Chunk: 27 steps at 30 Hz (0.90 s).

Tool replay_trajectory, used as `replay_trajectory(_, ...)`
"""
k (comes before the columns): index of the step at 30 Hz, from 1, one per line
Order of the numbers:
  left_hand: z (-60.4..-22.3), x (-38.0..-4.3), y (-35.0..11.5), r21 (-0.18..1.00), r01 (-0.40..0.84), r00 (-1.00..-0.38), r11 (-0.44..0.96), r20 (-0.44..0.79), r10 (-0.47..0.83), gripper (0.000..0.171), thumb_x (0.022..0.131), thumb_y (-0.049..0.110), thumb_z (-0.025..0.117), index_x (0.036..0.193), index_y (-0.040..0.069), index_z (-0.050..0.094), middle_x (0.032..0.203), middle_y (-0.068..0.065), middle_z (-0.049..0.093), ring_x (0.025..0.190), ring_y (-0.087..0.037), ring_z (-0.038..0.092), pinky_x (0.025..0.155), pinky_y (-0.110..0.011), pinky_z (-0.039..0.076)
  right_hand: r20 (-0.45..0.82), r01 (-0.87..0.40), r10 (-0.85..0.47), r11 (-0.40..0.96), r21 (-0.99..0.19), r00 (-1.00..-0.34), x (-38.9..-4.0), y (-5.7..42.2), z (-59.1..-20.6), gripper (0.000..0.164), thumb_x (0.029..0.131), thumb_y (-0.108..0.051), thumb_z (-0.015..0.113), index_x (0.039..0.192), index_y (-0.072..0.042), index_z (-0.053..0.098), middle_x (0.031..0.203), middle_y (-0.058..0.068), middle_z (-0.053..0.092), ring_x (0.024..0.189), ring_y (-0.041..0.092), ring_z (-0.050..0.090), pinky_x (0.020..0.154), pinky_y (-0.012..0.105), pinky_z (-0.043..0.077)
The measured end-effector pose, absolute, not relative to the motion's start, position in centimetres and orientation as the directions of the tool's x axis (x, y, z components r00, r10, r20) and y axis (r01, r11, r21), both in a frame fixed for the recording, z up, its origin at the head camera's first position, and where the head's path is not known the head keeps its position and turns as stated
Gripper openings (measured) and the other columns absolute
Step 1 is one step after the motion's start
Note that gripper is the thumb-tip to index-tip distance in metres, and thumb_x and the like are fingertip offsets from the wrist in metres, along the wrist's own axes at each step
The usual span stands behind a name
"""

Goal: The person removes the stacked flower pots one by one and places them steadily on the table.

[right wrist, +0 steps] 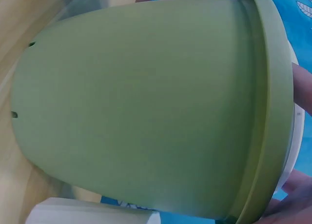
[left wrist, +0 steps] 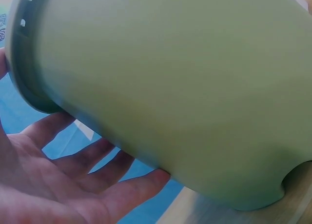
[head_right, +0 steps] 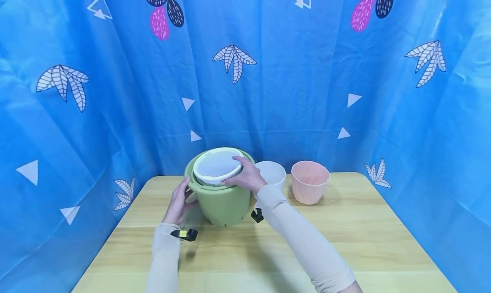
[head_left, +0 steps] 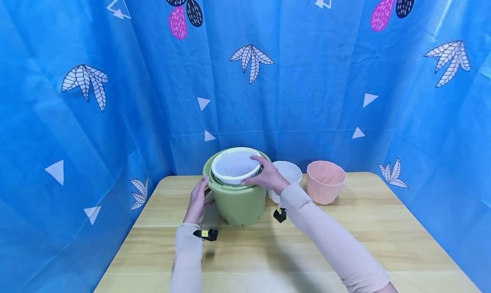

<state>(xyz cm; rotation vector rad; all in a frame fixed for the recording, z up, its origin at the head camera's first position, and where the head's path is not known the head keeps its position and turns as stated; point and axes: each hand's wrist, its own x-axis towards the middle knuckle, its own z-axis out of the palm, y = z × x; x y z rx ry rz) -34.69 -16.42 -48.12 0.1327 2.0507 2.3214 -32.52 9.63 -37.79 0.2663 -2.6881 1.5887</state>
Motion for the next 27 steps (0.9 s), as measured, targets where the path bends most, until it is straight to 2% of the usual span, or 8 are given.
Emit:
replay_trajectory(4,-47.8,-35.0,-16.7,0.993,0.032,-0.996,-0.115,0.041,0.08,0.069,0.105,0.06,0.046,0.16,0.019,0.039,0.17,-0.01,0.029,0.158,-0.038,0.027,0.118,-0.073,0.034,0.093,-0.135,-0.109,0.494,-0.859,-0.99,-32.6,8.9,-37.5,0.09,0.072,-0.028,0.095,0.15,-0.016,0.052,0.162,0.016,0.043,0.144,0.04,0.042,0.121,0.058,0.038)
replay_trajectory(10,-47.7,-34.9,-16.8,0.99,0.036,-0.995,-0.138,0.048,0.085,0.068,0.105,0.059,0.047,0.159,0.018,0.04,0.168,-0.011,0.031,0.157,-0.037,0.029,0.118,-0.072,0.035,0.114,-0.109,-0.022,0.515,-0.85,-0.993,-32.4,8.5,-37.9,0.068,0.069,-0.033,0.097,0.126,-0.017,0.064,0.147,0.011,0.057,0.133,0.043,0.047,0.111,0.055,0.044)
replay_trajectory(17,-48.1,-34.6,-16.8,0.989,0.026,-0.996,-0.143,0.037,0.077,0.067,0.106,0.057,0.046,0.16,0.017,0.038,0.169,-0.012,0.03,0.157,-0.038,0.029,0.118,-0.072,0.034,0.154,-0.13,0.0,0.535,-0.835,-0.988,-32.0,8.3,-38.6,0.068,0.068,-0.037,0.098,0.12,-0.013,0.062,0.135,0.009,0.064,0.125,0.035,0.054,0.101,0.044,0.046)
replay_trajectory(20,-48.1,-34.7,-16.8,0.988,0.027,-0.996,-0.149,0.039,0.081,0.068,0.106,0.058,0.047,0.16,0.018,0.039,0.169,-0.01,0.03,0.157,-0.037,0.029,0.118,-0.072,0.034,0.18,-0.146,0.008,0.547,-0.824,-0.984,-32.0,8.3,-38.7,0.067,0.066,-0.037,0.098,0.118,-0.013,0.063,0.131,0.01,0.066,0.122,0.034,0.054,0.1,0.044,0.046)
replay_trajectory(21,-48.2,-34.8,-16.9,0.988,0.026,-0.996,-0.153,0.039,0.082,0.067,0.106,0.058,0.047,0.16,0.018,0.039,0.169,-0.01,0.03,0.157,-0.036,0.029,0.118,-0.072,0.034,0.187,-0.152,0.008,0.552,-0.82,-0.982,-32.0,8.3,-38.7,0.067,0.066,-0.038,0.098,0.117,-0.012,0.063,0.131,0.01,0.066,0.123,0.034,0.053,0.101,0.046,0.046)
replay_trajectory(23,-48.2,-34.8,-16.9,0.987,0.027,-0.995,-0.158,0.041,0.086,0.067,0.105,0.057,0.048,0.159,0.018,0.04,0.169,-0.009,0.031,0.157,-0.036,0.03,0.118,-0.073,0.034,0.198,-0.16,0.009,0.553,-0.817,-0.98,-32.0,8.4,-38.7,0.066,0.066,-0.037,0.098,0.116,-0.011,0.063,0.134,0.012,0.065,0.136,0.037,0.046,0.113,0.051,0.04)
replay_trajectory(25,-48.2,-34.9,-16.9,0.987,0.025,-0.995,-0.16,0.04,0.087,0.066,0.106,0.057,0.048,0.159,0.018,0.041,0.169,-0.009,0.032,0.157,-0.036,0.03,0.118,-0.072,0.034,0.205,-0.167,0.007,0.557,-0.813,-0.979,-32.1,8.5,-38.8,0.065,0.067,-0.036,0.098,0.116,-0.01,0.063,0.141,0.014,0.063,0.15,0.041,0.033,0.125,0.056,0.028)
replay_trajectory(27,-48.2,-34.9,-16.9,0.988,0.026,-0.995,-0.155,0.04,0.088,0.066,0.106,0.057,0.048,0.159,0.018,0.041,0.169,-0.009,0.032,0.157,-0.036,0.03,0.118,-0.072,0.034,0.206,-0.169,0.004,0.556,-0.814,-0.979,-32.1,8.5,-38.8,0.063,0.068,-0.035,0.097,0.114,-0.01,0.062,0.149,0.016,0.058,0.159,0.044,0.016,0.13,0.061,0.016)
